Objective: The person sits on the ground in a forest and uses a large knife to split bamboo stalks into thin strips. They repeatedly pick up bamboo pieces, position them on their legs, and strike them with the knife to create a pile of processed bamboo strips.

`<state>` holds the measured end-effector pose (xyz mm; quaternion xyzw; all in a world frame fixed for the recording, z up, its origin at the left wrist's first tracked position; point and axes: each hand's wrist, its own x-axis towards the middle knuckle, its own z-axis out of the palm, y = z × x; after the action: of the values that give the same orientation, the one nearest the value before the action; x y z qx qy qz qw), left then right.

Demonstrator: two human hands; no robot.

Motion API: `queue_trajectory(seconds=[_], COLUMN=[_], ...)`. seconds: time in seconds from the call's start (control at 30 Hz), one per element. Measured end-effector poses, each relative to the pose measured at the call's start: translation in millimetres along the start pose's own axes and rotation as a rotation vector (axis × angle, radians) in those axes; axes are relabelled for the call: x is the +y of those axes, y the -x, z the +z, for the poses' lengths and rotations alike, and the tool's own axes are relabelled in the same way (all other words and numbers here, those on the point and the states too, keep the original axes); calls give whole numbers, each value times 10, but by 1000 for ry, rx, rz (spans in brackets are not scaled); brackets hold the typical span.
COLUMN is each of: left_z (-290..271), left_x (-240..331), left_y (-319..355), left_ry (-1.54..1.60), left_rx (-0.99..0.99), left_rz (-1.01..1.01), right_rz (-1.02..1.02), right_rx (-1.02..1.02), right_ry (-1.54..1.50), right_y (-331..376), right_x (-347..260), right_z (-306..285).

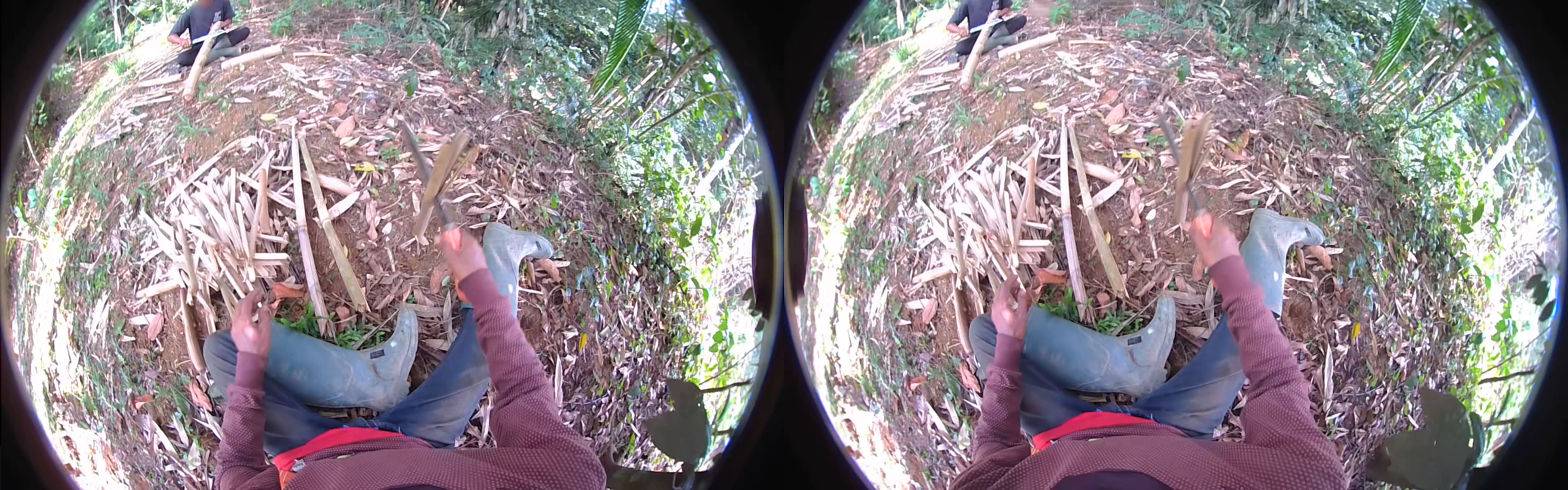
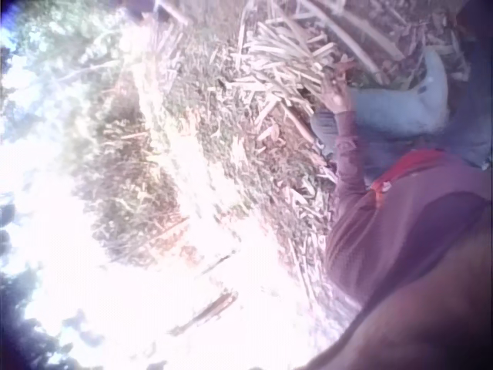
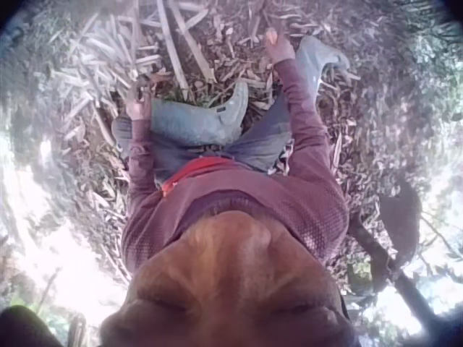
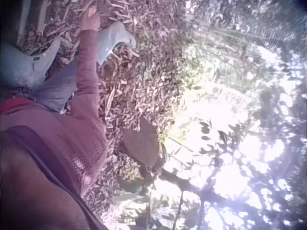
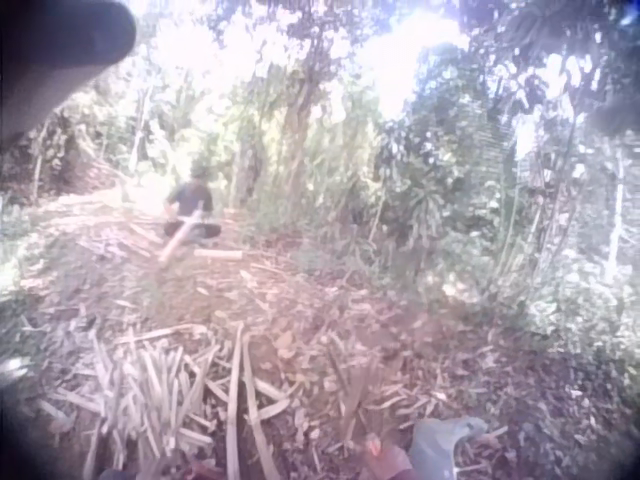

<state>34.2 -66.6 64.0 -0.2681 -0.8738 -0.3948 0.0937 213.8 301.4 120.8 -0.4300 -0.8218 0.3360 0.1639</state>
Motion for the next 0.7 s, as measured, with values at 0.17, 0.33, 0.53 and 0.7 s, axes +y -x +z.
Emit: queue_trajectory(seconds=[0.17, 0.33, 0.53, 0.7], left_z=[404, 1125, 1611, 1681], left_x=[1424, 2183, 2350, 2539], left_y=[-598, -769, -773, -723], left_ry=[523, 479, 529, 491], left_rx=[-50, -253, -238, -309], left_rz=[218, 370, 349, 440], right_rz=[17, -96, -300, -367], right_rx=[-177, -195, -101, 209], right_ry=[-25, 79, -327, -828], right_y=[335, 574, 435, -124], right_x=[593, 749, 559, -355], right_z=[472, 410, 69, -400])
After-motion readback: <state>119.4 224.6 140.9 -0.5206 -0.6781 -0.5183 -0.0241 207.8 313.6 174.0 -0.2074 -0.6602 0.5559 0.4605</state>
